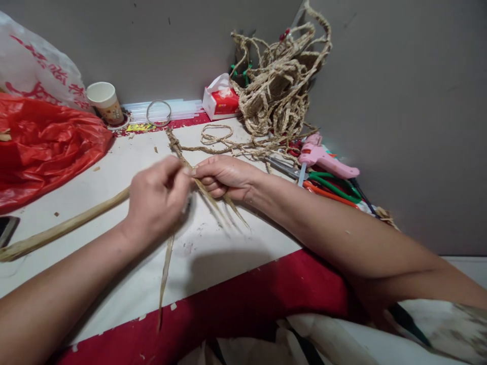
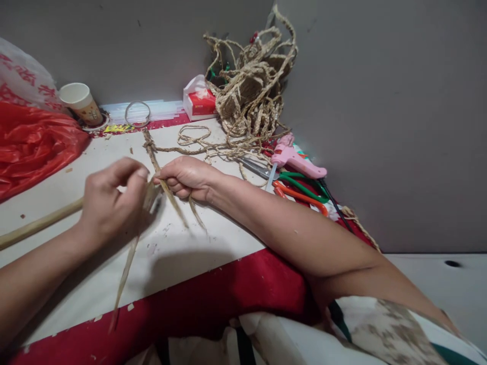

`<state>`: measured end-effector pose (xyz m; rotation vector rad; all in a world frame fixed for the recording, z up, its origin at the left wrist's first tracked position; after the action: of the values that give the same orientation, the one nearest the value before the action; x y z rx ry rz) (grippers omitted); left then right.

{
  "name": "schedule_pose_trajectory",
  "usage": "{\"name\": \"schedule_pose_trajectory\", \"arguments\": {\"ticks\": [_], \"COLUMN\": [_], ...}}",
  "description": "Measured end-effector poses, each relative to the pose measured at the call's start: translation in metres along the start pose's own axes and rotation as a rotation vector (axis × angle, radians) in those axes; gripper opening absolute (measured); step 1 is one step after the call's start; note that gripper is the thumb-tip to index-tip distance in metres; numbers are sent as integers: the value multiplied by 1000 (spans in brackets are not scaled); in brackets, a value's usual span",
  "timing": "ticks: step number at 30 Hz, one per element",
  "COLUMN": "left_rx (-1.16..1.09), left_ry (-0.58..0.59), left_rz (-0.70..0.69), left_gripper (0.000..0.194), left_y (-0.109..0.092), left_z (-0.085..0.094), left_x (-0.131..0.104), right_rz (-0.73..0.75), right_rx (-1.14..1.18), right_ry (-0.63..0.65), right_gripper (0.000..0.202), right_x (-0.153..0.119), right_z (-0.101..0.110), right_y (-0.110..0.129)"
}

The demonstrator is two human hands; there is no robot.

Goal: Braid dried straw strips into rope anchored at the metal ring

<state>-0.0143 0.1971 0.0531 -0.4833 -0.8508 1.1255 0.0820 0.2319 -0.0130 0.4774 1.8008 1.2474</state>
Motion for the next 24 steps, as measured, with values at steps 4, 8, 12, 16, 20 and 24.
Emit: {"name": "schedule_pose_trajectory", "arguments": {"ticks": [4, 8, 12, 16, 20, 24], "left_rx": [-621, -1007, -933, -778, -641, -619], "left_ry": [25, 313, 360, 349, 332, 330], "left_rz": [375, 672, 728, 639, 546, 591], "left_gripper": [14, 12, 15, 18, 15, 19], "left_y": [43, 47, 46, 51, 58, 60], "left_z": [-13, -47, -45, -40, -38, -38], "left_x": [12, 3, 0, 5, 7, 6], "right_rz": [-2, -1, 10, 80, 223, 292], "right_rx": [-13, -58, -122, -353, -704, -911], "right_ry": [53, 107, 129, 85, -15, -71], "right_gripper": [18, 19, 12, 9, 12, 17], "right_x": [1, 3, 5, 5, 2, -2], "right_z": [-2, -4, 0, 6, 10, 8], "right_y": [2, 1, 0, 4, 16, 24]}}
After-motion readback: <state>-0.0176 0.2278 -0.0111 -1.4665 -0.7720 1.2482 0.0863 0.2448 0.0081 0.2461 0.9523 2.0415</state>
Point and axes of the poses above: each hand's wrist, its own x-axis towards the middle knuckle, its own z-axis out of the back of the hand, y = z × x, the point moved 8 cm from there along x, towards the middle knuckle, and after that the axes turned 11 degrees about -x, right-handed, at the moved point
